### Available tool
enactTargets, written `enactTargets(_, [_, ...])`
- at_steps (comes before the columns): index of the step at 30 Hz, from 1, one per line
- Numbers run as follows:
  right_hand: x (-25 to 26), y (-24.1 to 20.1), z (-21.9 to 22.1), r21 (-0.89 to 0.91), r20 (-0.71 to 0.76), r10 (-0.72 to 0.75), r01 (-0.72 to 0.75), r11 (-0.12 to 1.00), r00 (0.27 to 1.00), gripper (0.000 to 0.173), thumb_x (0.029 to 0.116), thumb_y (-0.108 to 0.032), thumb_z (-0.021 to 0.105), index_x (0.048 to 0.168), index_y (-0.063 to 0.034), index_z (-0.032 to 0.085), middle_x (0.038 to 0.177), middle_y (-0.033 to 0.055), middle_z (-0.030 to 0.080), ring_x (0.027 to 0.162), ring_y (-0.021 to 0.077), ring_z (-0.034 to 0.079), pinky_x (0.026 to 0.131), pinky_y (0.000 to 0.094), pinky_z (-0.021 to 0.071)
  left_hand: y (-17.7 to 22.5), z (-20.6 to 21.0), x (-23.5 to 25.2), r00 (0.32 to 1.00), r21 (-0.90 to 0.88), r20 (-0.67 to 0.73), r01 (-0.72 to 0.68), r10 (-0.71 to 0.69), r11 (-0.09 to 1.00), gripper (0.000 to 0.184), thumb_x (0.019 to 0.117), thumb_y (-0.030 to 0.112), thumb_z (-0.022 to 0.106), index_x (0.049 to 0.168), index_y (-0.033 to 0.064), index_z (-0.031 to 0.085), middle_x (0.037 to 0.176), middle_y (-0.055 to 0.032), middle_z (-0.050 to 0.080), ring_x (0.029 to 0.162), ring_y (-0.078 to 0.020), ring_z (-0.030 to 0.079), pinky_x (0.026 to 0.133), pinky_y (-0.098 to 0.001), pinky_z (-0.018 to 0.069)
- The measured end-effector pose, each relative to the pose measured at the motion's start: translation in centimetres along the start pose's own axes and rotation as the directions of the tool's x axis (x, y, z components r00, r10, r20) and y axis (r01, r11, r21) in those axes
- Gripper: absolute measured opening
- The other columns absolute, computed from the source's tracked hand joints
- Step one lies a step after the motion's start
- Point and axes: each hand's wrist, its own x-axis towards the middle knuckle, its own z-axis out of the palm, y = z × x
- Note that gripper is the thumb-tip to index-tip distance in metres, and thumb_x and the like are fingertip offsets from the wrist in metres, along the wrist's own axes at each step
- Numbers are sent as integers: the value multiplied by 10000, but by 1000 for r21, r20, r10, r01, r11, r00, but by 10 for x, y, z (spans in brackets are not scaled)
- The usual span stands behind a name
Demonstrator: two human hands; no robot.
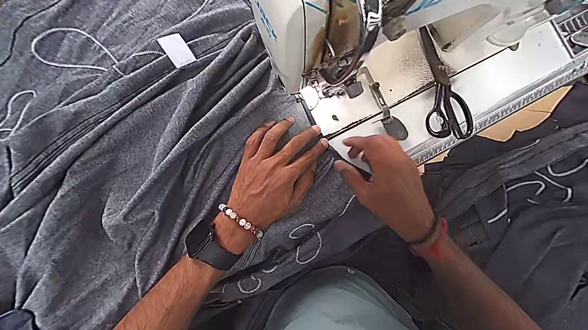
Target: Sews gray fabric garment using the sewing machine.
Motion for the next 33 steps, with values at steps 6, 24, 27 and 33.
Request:
enactTargets(6, [-14,4,22,-126,-93,-121,108,986,988,269,1002,-209,578,1155,-133,787,536,6,567,446,167,531,421,355,410,-1,-1,1,1000,50,-10,28,-28,998,403,1032,359,467,1382,332,665,1503,101,567,1448,-254,427,1179,-500,288])
enactTargets(24, [38,-11,18,-327,135,-153,190,926,979,414,1015,-233,497,1390,-185,667,514,15,517,435,227,534,397,380,371,-42,-9,24,999,46,7,32,-32,998,382,1027,348,485,1354,327,683,1442,-26,597,1412,-319,436,1124,-528,335])
enactTargets(27, [53,-19,21,-351,123,-133,169,921,983,400,1015,-238,507,1373,-180,676,518,19,519,435,228,533,398,380,371,-67,-14,31,999,56,-4,-49,49,997,367,1031,348,492,1336,330,695,1364,-40,637,1367,-338,457,1110,-539,323])
enactTargets(33, [71,-32,32,-378,71,-109,128,917,992,374,1046,-271,493,1346,-157,684,534,46,531,458,257,548,407,388,373,-119,-28,54,966,64,-34,-256,258,965,295,1020,352,528,1178,314,774,1317,-13,685,1360,-324,488,1125,-550,294])
